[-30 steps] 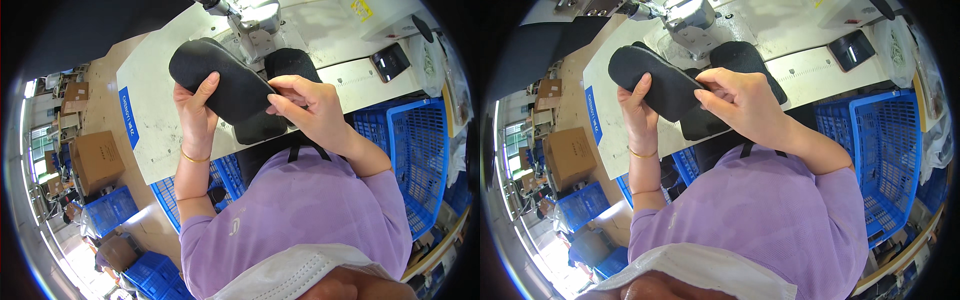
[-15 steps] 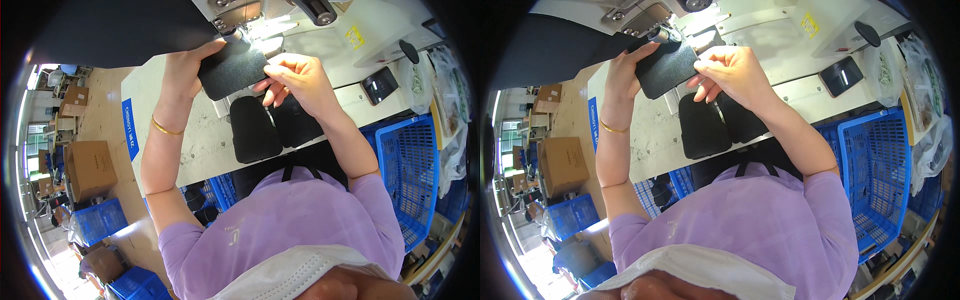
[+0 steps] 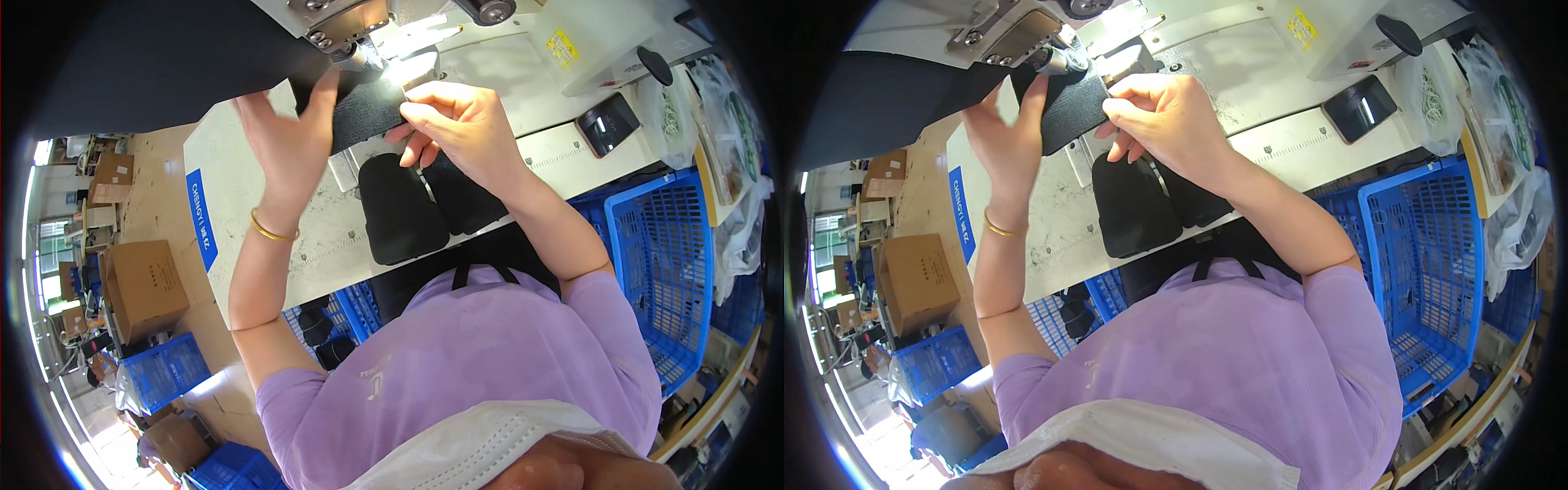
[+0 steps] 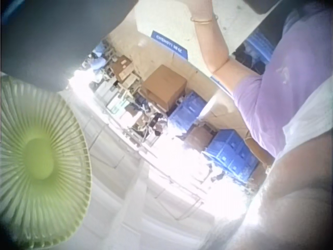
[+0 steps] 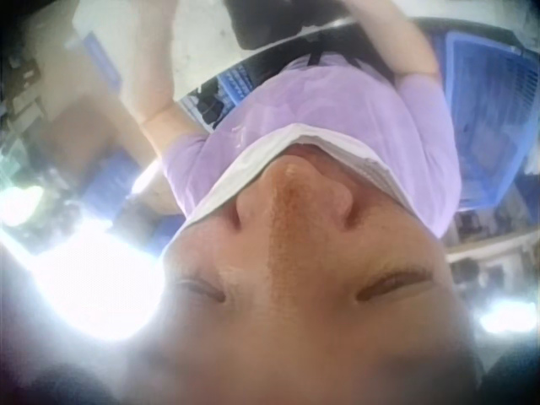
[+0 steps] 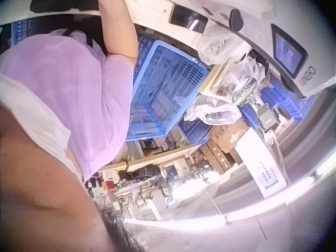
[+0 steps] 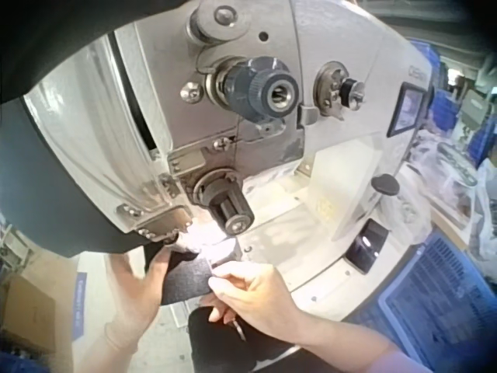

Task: The person aligns fabric shoe pieces and stitches them together along the edges using a sewing machine.

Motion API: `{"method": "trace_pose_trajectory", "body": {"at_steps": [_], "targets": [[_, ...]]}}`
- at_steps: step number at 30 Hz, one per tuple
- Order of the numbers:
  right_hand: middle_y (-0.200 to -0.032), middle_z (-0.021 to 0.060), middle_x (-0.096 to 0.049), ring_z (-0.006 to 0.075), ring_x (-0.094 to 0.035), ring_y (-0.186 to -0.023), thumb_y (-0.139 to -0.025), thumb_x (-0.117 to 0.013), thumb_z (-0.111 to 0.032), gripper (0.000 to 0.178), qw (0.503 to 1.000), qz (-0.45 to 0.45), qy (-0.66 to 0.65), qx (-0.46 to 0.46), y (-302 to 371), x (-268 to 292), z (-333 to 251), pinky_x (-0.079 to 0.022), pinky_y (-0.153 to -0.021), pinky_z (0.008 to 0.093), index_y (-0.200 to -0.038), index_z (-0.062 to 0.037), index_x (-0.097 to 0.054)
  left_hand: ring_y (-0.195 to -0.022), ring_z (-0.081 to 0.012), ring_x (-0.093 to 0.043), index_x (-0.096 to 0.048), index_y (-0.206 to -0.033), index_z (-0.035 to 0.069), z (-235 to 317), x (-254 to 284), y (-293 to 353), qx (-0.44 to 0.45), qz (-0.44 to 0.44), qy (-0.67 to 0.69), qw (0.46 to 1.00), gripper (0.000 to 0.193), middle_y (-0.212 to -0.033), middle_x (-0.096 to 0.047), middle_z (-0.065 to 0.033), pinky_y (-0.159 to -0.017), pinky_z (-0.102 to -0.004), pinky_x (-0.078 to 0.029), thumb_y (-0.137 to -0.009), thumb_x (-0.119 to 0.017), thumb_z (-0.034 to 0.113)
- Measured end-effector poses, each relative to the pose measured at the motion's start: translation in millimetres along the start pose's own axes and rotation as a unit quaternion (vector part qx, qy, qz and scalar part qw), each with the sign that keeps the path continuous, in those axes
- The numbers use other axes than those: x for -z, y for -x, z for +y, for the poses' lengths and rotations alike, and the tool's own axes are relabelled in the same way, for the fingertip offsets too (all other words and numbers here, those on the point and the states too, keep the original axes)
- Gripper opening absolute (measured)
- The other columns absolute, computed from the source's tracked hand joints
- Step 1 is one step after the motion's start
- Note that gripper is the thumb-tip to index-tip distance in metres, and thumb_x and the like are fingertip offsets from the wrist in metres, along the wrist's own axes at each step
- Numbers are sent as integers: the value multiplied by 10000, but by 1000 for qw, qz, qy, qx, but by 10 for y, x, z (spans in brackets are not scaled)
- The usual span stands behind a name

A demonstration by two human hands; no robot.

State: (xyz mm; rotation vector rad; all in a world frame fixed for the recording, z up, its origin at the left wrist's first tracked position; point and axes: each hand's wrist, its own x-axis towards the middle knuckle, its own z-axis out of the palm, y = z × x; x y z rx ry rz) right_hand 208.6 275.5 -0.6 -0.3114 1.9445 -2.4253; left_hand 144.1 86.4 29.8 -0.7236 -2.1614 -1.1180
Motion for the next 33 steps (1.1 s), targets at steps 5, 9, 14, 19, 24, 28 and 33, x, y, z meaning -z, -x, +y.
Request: {"method": "trace_pose_trajectory", "body": {"at_steps": [5, 9, 14, 19, 24, 28, 33], "targets": [[-849, 118, -720, 147, -699, -669, -959, -590, -125, 218, 1000, -7, 14, 21, 5, 20, 52, -535, -579, 220, -1071, 57, -638, -959, -241, -591, -647, -1020, 23, 118, 89, 214, -140, -114, -23, 983, 478, -1058, -617, -103, -837, -339, -487, -624, -894, 125], [-922, 112, -714, 166, -709, -799, -970, -572, -136, 244, 1000, 5, 12, 24, 48, -17, 56, -560, -730, 264, -1110, 56, -631, -873, -231, -645, -666, -1045, 1, 30, 154, 188, -156, -149, 38, 976, 401, -1006, -672, -99, -751, -298, -535, -692, -837, 85], [-1143, 140, -658, 194, -660, -1028, -982, -535, -127, 321, 996, -13, -83, 28, 164, -151, 202, -528, -909, 317, -1243, 58, -563, -843, -252, -651, -690, -958, -19, 143, 103, 238, -262, -110, -75, 956, 259, -969, -668, -106, -716, -317, -548, -711, -767, 1], [-1274, 154, -587, 201, -572, -1176, -981, -500, -65, 377, 986, -32, -157, 35, 257, -304, 211, -493, -1008, 357, -1327, 85, -483, -860, -256, -654, -704, -923, -15, 201, -44, 330, -305, -2, -151, 940, 300, -951, -664, -95, -699, -328, -564, -623, -712, -6], [-1263, 122, -564, 165, -522, -1210, -942, -473, 22, 358, 973, -37, -221, 44, 286, -402, 228, -452, -1025, 336, -1298, 60, -488, -882, -241, -667, -727, -928, -14, 147, -32, 367, -333, -6, -136, 933, 328, -935, -682, -91, -704, -312, -579, -603, -676, -3], [-1261, 122, -562, 164, -523, -1209, -921, -462, 43, 349, 982, -27, -184, 43, 299, -433, 211, -433, -1043, 326, -1268, 61, -497, -887, -227, -675, -732, -933, -11, 106, -31, 381, -353, -12, -155, 923, 343, -937, -691, -86, -705, -296, -589, -597, -668, 0], [-1235, 102, -568, 148, -526, -1188, -915, -472, 61, 325, 976, -22, -213, 47, 249, -495, 202, -436, -1026, 307, -1238, 70, -507, -895, -231, -675, -729, -936, -18, 75, -21, 338, -364, -9, -165, 917, 360, -947, -693, -85, -704, -300, -590, -584, -655, 7]]}}
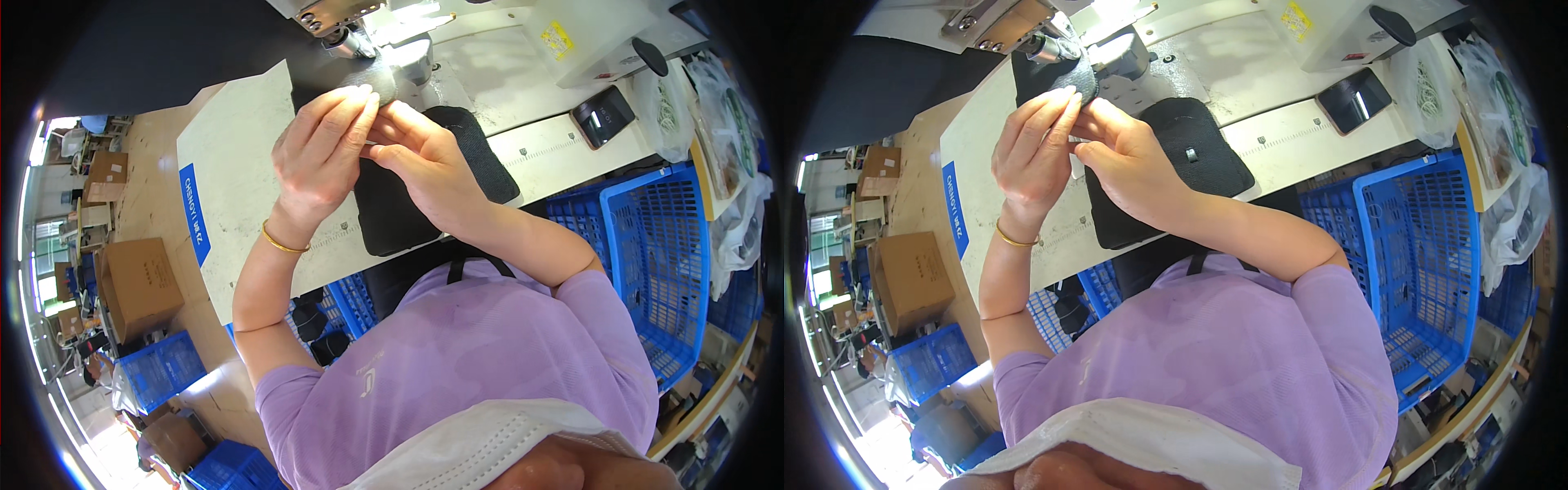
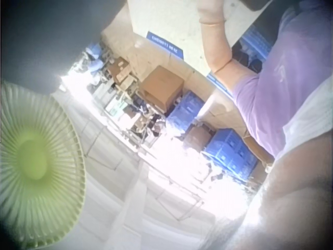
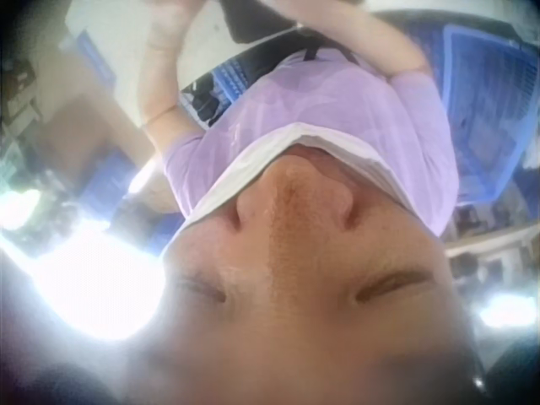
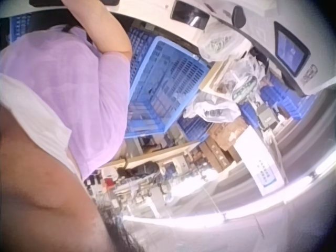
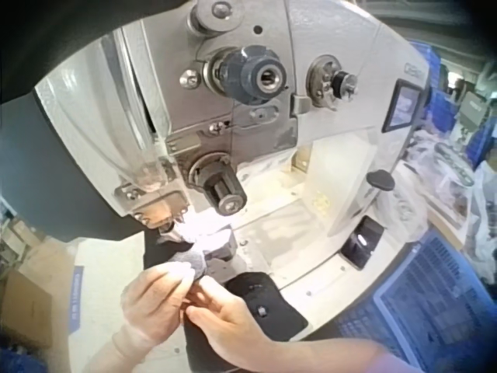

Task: The person aligns fabric shoe pieces and stitches them together along the edges using a sewing machine.

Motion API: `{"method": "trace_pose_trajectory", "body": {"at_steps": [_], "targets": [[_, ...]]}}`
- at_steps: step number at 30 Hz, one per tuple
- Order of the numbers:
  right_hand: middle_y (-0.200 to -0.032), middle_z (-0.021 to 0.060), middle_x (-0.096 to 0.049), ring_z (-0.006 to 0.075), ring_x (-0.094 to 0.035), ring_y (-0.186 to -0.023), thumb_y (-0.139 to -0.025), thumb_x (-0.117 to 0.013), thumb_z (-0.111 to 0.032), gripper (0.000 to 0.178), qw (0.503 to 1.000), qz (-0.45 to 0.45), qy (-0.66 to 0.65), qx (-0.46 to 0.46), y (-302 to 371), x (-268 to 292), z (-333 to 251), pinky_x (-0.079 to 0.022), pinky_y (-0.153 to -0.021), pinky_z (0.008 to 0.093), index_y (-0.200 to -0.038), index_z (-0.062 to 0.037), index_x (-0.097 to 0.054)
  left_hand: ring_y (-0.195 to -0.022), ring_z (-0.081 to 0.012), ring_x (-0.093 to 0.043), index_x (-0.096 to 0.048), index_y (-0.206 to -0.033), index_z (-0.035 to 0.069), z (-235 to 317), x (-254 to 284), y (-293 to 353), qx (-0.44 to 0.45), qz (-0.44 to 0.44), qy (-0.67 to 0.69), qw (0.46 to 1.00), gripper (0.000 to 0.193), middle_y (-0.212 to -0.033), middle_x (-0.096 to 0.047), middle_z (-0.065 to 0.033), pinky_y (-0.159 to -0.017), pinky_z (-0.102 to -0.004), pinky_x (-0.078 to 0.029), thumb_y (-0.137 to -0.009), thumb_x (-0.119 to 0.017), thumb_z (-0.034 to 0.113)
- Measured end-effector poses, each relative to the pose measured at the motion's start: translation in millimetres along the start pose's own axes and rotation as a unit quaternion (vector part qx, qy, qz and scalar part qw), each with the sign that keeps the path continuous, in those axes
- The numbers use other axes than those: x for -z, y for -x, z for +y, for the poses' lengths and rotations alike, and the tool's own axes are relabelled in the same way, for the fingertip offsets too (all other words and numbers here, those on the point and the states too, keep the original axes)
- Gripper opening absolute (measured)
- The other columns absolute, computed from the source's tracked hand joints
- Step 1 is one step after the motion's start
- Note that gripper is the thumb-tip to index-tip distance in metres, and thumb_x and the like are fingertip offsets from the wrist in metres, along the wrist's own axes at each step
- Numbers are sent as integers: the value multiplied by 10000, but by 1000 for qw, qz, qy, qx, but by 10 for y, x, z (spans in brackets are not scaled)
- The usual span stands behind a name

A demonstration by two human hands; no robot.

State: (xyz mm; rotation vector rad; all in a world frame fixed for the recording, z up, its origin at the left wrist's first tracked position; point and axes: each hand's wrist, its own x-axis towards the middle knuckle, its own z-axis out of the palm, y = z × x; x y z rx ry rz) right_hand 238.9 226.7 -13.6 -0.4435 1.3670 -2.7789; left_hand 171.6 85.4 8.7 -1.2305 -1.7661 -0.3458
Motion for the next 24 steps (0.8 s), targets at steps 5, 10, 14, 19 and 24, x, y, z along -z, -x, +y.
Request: {"method": "trace_pose_trajectory", "body": {"at_steps": [5, 10, 14, 19, 24], "targets": [[-1284, 101, -550, 147, -511, -1214, -904, -470, 72, 399, 1000, 11, -13, -14, -117, 10, 14, -434, -1029, 313, -1304, 65, -476, -924, -238, -671, -718, -935, -24, -80, -31, -10, -2, -22, -14, 1000, 361, -983, -689, -93, -735, -312, -590, -584, -653, 29], [-1352, 99, -520, 147, -481, -1268, -896, -460, 86, 487, 999, 10, -40, -21, -181, 12, 64, -418, -1038, 299, -1381, 56, -428, -941, -244, -666, -712, -943, -24, -118, -50, -47, -6, -21, -25, 999, 356, -991, -687, -97, -746, -316, -582, -597, -656, 37], [-1376, 99, -508, 146, -471, -1280, -886, -448, 97, 532, 999, 1, -42, 7, -190, 2, 57, -401, -1047, 282, -1413, 50, -403, -952, -255, -660, -708, -959, -25, -118, -74, -78, -8, -32, -36, 999, 369, -1008, -682, -106, -754, -326, -573, -604, -660, 59], [-1389, 104, -503, 137, -468, -1283, -876, -429, 95, 564, 998, 14, -63, -4, -164, -53, 20, -390, -1046, 271, -1437, 45, -385, -926, -247, -653, -695, -924, -23, -107, -120, -72, -3, -30, -62, 998, 331, -1005, -670, -102, -751, -332, -568, -610, -655, 75], [-1392, 108, -504, 134, -479, -1268, -876, -424, 86, 568, 999, 11, -46, 9, -177, -6, 42, -395, -1041, 272, -1441, 42, -384, -890, -225, -630, -658, -837, 4, -87, -145, -129, -2, -25, -70, 997, 256, -971, -652, -86, -692, -314, -558, -593, -655, 80]]}}
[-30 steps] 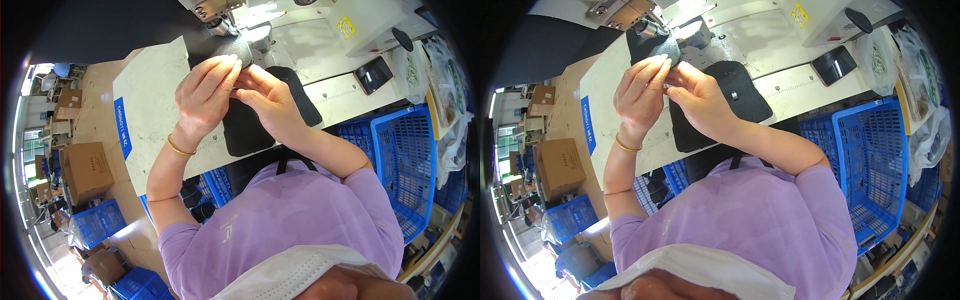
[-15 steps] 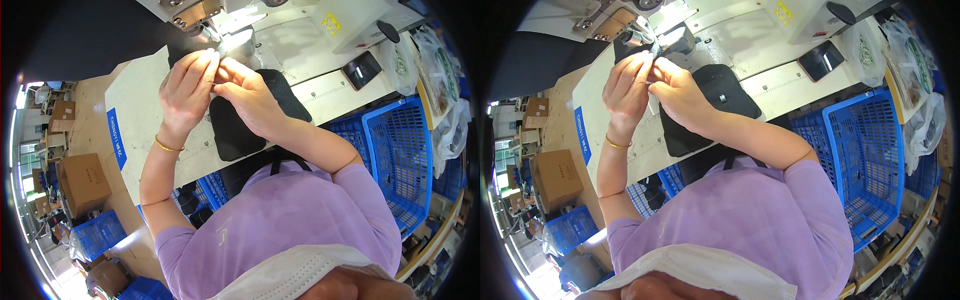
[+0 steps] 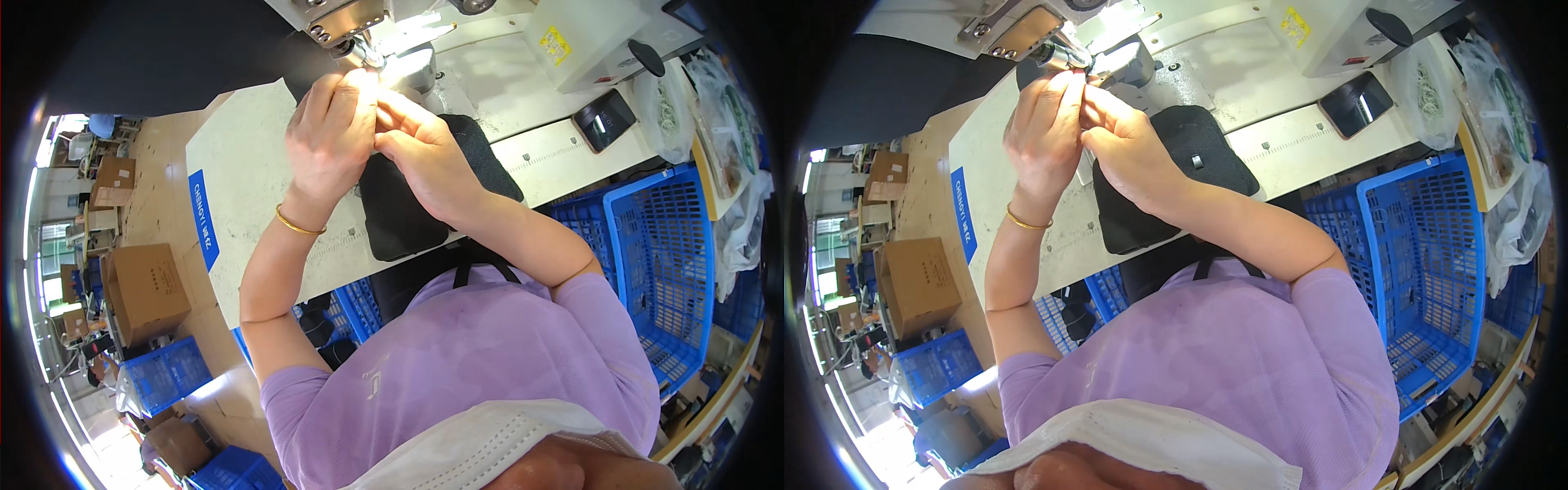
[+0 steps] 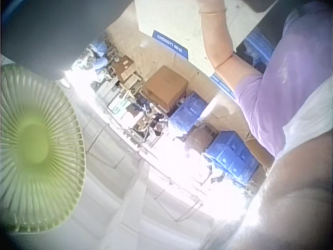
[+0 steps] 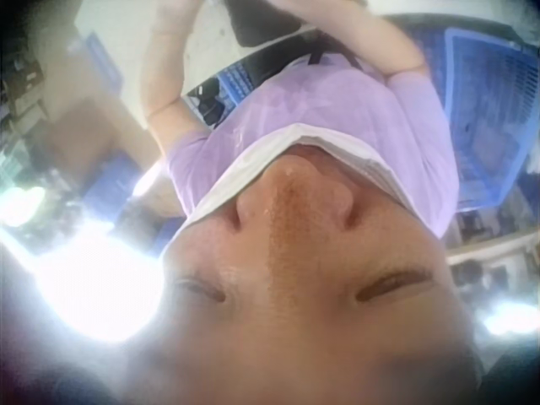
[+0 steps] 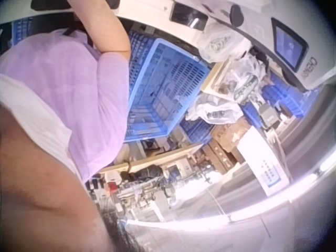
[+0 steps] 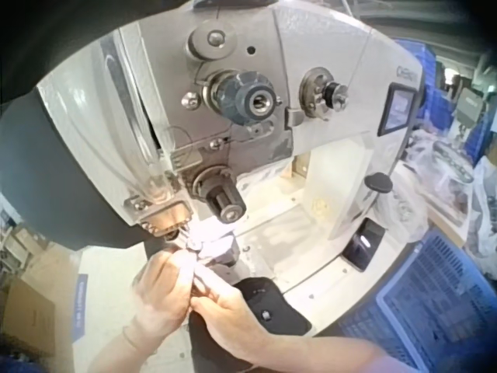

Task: The person aligns fabric shoe pieces and stitches them together along the edges using a sewing machine.

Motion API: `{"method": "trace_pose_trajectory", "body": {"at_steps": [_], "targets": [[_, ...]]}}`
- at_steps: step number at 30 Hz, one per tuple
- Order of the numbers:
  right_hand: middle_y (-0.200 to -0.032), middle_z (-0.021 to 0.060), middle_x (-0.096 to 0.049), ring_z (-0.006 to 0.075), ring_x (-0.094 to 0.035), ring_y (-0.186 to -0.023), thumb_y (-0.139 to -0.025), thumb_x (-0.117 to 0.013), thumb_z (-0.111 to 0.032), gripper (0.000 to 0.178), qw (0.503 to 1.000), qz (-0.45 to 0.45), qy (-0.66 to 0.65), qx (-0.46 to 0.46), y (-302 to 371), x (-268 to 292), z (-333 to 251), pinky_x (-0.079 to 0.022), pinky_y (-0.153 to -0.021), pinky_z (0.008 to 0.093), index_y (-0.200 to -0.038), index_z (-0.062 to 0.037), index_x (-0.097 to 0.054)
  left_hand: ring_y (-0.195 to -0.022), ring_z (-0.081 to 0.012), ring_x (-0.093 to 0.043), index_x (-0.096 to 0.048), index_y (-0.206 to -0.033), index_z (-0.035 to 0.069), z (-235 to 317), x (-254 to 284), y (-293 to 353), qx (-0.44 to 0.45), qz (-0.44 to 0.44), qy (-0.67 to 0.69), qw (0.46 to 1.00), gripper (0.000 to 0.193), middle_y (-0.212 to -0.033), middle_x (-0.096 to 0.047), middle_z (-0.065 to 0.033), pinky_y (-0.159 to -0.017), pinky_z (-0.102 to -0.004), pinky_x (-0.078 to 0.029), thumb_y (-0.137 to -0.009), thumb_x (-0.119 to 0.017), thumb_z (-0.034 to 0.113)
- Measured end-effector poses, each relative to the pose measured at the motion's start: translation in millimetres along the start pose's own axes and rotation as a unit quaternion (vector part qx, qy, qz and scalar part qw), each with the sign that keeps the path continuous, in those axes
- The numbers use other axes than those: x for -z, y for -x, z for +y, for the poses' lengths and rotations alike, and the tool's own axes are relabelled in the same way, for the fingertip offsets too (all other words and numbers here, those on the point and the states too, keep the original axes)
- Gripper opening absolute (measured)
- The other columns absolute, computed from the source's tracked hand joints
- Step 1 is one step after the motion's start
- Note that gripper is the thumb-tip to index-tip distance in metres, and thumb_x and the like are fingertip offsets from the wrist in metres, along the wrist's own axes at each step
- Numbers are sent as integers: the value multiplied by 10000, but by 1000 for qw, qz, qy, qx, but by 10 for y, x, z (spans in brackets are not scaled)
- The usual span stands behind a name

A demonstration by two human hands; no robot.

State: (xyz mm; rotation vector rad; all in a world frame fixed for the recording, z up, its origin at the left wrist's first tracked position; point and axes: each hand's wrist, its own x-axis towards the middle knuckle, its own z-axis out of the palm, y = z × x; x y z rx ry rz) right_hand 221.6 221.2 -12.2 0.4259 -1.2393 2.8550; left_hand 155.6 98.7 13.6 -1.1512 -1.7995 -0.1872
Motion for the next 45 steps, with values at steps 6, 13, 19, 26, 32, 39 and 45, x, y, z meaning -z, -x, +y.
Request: {"method": "trace_pose_trajectory", "body": {"at_steps": [6, 13, 19, 26, 32, 39, 45], "targets": [[-1379, 110, -518, 136, -500, -1246, -874, -434, 72, 561, 1000, 5, 6, -20, -7, 16, -28, -403, -1037, 276, -1433, 35, -400, -828, -212, -610, -635, -803, 21, -2, -7, -23, 22, -9, 0, 1000, 215, -932, -639, -75, -664, -309, -543, -598, -652, 84], [-1309, 109, -563, 162, -513, -1241, -893, -453, 59, 475, 998, 36, 27, -54, 41, 89, -100, -389, -1066, 301, -1367, 45, -467, -756, -215, -627, -676, -916, -7, 111, 73, -145, 83, -22, 26, 996, 218, -860, -630, -67, -629, -313, -527, -703, -692, -53], [-1285, 112, -578, 170, -537, -1212, -923, -450, 31, 425, 998, 24, 57, -33, 96, 112, -159, -408, -1052, 316, -1345, 41, -496, -755, -224, -626, -670, -910, -13, 153, 60, -119, 121, -21, 56, 991, 186, -861, -629, -76, -645, -323, -522, -733, -695, -65], [-1285, 126, -572, 175, -553, -1189, -929, -529, 6, 373, 996, 23, 80, -33, 114, 238, -137, -419, -1053, 305, -1298, 60, -505, -841, -257, -635, -683, -1009, -11, 28, 180, -4, 138, -20, 28, 990, 316, -966, -663, -103, -755, -351, -520, -703, -671, -90], [-1111, 91, -652, 144, -619, -1056, -919, -624, -64, 368, 984, -12, 176, -19, 89, 236, -37, -495, -938, 271, -1254, 50, -524, -879, -245, -648, -712, -974, -21, 46, 340, -7, 167, -37, 203, 964, 289, -981, -685, -105, -769, -320, -517, -690, -713, -75], [-945, 94, -668, 155, -699, -816, -995, -456, -97, 207, 977, -2, 206, -51, 200, 168, -271, -569, -738, 271, -1068, 54, -577, -889, -275, -625, -692, -992, -25, 254, 276, 52, 138, -28, 151, 979, 368, -1005, -654, -110, -751, -352, -537, -627, -657, -58], [-997, 126, -658, 178, -688, -886, -1017, -432, -123, 274, 970, -28, 240, -40, 228, 276, -288, -574, -774, 287, -1154, 72, -567, -916, -296, -634, -678, -1046, -58, 374, 193, 118, 105, -33, 78, 991, 397, -1024, -651, -128, -825, -393, -531, -653, -651, -96]]}}
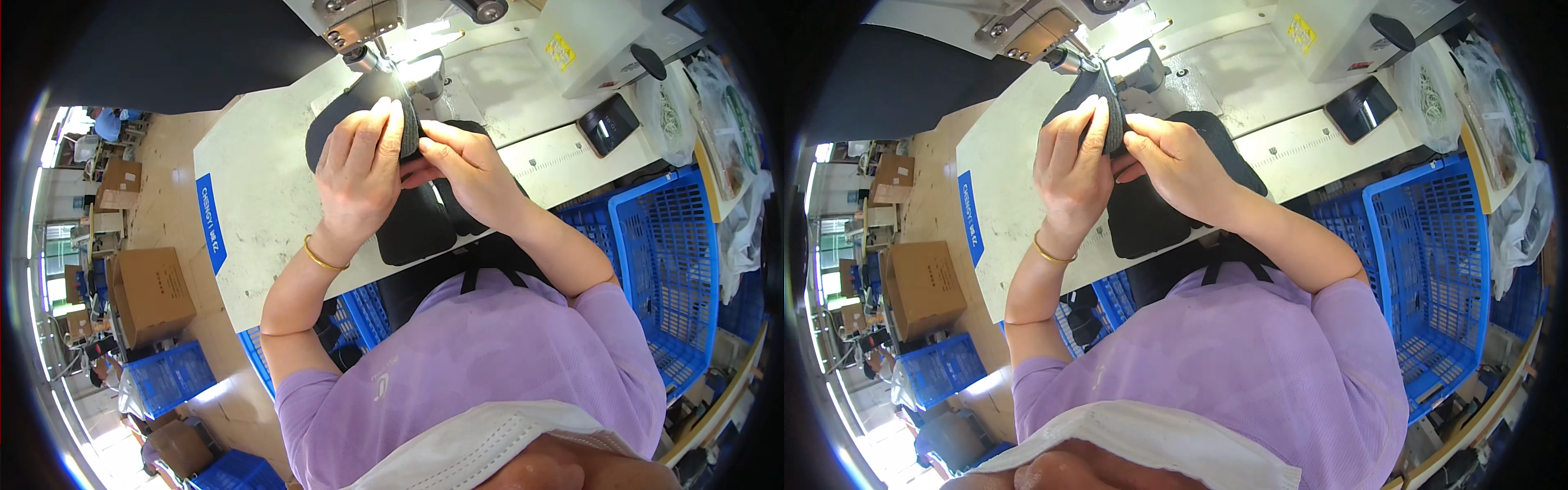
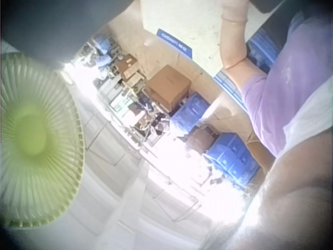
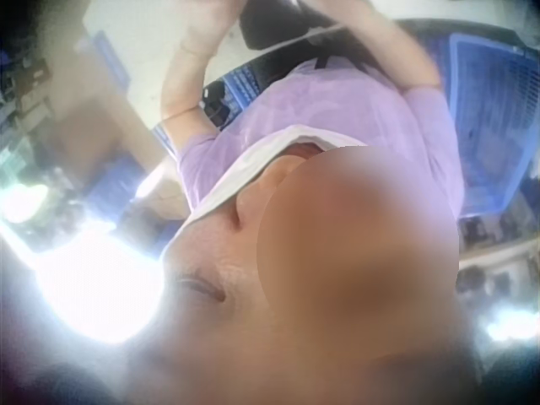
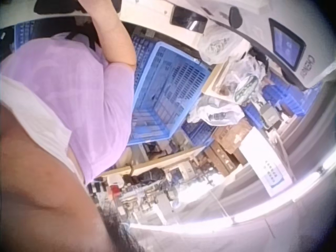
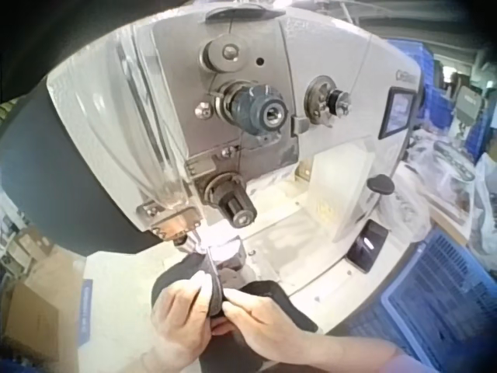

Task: The person aligns fabric shoe pieces and stitches them together along the edges using a sewing machine.

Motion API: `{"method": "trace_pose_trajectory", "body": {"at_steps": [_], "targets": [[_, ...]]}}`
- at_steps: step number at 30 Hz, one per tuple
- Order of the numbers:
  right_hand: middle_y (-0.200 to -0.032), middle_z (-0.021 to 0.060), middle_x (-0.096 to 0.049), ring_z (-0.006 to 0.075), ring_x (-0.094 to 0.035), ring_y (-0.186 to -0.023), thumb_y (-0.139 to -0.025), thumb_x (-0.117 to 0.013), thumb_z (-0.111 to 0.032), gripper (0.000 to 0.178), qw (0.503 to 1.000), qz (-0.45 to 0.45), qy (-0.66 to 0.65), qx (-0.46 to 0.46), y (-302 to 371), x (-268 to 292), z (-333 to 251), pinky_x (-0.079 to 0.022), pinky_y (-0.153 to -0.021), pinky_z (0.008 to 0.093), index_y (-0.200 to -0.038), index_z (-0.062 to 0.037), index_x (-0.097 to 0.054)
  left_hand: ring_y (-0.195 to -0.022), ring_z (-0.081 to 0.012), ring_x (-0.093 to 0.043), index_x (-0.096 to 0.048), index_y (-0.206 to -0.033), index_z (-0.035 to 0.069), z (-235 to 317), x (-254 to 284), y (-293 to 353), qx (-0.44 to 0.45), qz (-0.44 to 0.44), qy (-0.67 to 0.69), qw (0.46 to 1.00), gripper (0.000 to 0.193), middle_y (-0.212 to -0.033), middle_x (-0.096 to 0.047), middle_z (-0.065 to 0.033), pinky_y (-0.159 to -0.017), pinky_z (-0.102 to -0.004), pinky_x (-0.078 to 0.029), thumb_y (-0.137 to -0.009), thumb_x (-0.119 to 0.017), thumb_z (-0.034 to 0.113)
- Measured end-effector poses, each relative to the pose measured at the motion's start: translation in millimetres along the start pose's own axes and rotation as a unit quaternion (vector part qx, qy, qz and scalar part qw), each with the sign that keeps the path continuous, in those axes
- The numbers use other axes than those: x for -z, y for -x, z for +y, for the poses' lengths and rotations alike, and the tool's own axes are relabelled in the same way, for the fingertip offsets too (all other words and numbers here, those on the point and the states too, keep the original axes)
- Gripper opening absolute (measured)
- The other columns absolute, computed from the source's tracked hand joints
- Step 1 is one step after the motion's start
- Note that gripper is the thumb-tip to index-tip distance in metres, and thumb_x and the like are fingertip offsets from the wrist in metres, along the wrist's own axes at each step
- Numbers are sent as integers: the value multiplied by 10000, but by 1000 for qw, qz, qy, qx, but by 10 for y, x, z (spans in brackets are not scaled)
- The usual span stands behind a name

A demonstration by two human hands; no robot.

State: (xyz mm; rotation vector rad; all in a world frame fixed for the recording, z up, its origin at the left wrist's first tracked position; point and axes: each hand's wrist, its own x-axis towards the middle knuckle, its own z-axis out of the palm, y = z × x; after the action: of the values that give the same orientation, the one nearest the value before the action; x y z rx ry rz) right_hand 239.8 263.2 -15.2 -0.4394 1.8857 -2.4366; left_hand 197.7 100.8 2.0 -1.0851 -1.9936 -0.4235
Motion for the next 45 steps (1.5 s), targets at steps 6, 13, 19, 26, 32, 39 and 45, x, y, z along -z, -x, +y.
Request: {"method": "trace_pose_trajectory", "body": {"at_steps": [6, 13, 19, 26, 32, 39, 45], "targets": [[-950, 93, -679, 145, -686, -858, -1020, -472, -138, 259, 997, -2, 66, -28, 43, 65, -96, -573, -760, 265, -1112, 61, -611, -887, -242, -628, -680, -1053, -35, 43, -9, 42, -27, 76, -24, 996, 365, -1003, -626, -105, -739, -345, -524, -690, -711, -32], [-752, 87, -700, 129, -687, -671, -972, -530, -156, 241, 994, 30, 107, -15, 95, 61, -112, -548, -636, 250, -903, 43, -646, -785, -230, -655, -724, -924, -30, 72, -33, 167, -44, 99, 35, 994, 280, -882, -661, -83, -661, -311, -553, -647, -696, -54], [-725, 97, -699, 138, -690, -643, -963, -532, -165, 248, 985, 27, 164, 33, 75, 54, -138, -547, -607, 251, -874, 39, -641, -818, -244, -671, -725, -947, -49, 100, -25, 211, -73, 73, -6, 995, 307, -920, -671, -120, -709, -333, -573, -642, -694, -35], [-640, 94, -669, 149, -673, -582, -925, -561, -158, 245, 971, 35, 232, 47, 26, 50, -134, -497, -527, 261, -776, 25, -627, -834, -252, -670, -715, -962, -56, 23, -14, 182, -102, 54, 1, 993, 290, -935, -664, -129, -718, -339, -573, -675, -691, -28], [-616, 48, -648, 50, -546, -500, -936, -531, -105, 195, 963, 63, 246, 87, 42, 4, -100, -423, -467, 216, -842, 18, -650, -911, -234, -624, -704, -961, 7, 89, -161, 270, -88, 186, -49, 977, 226, -1000, -655, -104, -756, -334, -544, -736, -696, 14], [-584, 51, -650, 81, -570, -476, -923, -535, -174, 239, 982, 81, 169, 16, -8, 16, -163, -440, -472, 239, -792, -5, -641, -909, -252, -660, -735, -970, -29, -27, -101, 190, -101, 103, -53, 988, 259, -980, -685, -123, -765, -341, -575, -724, -703, 43], [-582, 42, -650, 63, -545, -461, -916, -517, -172, 257, 985, 90, 145, 22, -175, 33, -142, -418, -455, 227, -760, -6, -637, -913, -241, -670, -741, -954, -25, -160, -131, 85, -120, 101, -72, 985, 258, -981, -691, -110, -761, -332, -579, -712, -711, 60]]}}
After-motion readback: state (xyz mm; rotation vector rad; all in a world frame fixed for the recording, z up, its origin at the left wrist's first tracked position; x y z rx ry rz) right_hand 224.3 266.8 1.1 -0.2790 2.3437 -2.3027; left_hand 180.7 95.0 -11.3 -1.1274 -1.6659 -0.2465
